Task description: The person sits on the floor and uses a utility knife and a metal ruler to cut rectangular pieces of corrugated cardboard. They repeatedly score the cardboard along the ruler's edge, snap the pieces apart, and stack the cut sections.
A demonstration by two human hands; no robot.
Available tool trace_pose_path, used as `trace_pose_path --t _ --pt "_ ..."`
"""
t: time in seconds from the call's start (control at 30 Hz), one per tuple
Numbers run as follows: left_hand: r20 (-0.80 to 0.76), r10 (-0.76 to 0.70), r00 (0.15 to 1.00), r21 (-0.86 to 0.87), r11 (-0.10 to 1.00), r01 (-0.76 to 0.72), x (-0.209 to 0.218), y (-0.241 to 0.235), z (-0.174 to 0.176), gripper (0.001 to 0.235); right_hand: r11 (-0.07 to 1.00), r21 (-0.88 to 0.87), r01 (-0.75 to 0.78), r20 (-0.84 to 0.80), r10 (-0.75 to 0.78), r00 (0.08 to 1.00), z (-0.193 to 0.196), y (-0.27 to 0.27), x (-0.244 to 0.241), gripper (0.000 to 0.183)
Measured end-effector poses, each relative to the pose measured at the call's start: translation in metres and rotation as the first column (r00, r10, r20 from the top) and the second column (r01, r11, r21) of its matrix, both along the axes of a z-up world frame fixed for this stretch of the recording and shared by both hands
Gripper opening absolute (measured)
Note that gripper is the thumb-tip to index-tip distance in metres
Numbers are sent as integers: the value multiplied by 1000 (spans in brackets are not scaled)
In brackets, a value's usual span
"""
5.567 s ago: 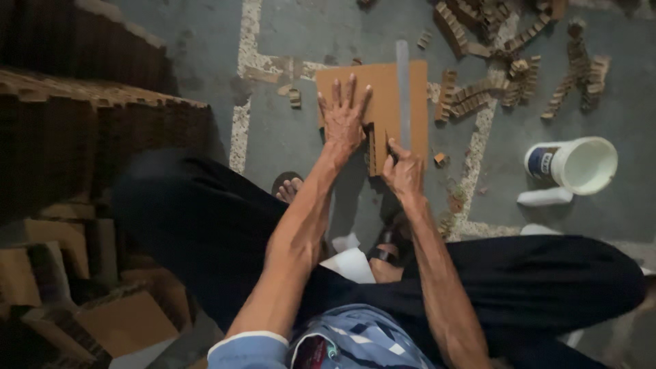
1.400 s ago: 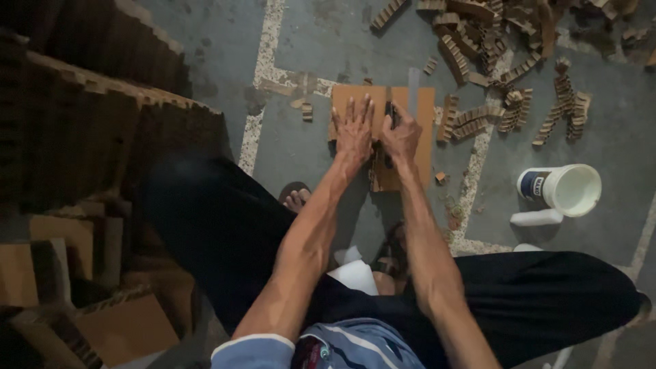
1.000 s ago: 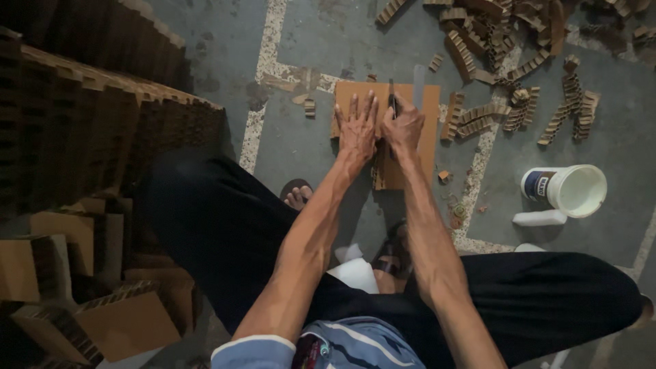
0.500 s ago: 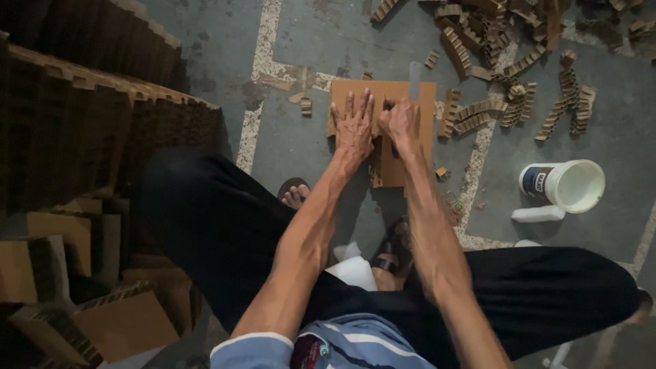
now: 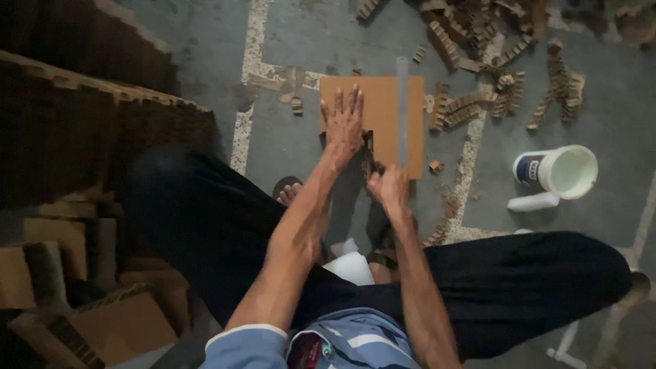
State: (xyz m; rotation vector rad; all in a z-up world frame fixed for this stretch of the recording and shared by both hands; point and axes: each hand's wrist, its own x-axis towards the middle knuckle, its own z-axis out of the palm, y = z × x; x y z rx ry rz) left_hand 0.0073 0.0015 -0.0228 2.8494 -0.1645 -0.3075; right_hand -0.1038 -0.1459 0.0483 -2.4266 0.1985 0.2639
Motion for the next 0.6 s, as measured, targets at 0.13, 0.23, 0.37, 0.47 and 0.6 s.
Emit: trace_pose_path --t 0.13,0.23,0.37,0.47,0.6 --pt "-64 -22 998 22 999 24 -4 -1 5 112 938 163 304 -93 -293 952 14 -19 -29 41" --pt "-20 -35 999 21 999 36 3 3 11 117 932 -156 327 474 -220 853 -2 -37 -21 35" --pt "-50 -93 994 -28 995 92 24 9 11 124 889 -283 359 289 -278 916 -33 -64 -24 49" --pt "-65 -163 985 11 986 164 45 19 11 139 886 -79 457 29 -456 889 -51 -75 -26 43" --pt "-74 -228 971 46 972 232 49 24 15 146 902 -135 411 200 -381 903 -65 -82 -38 37"
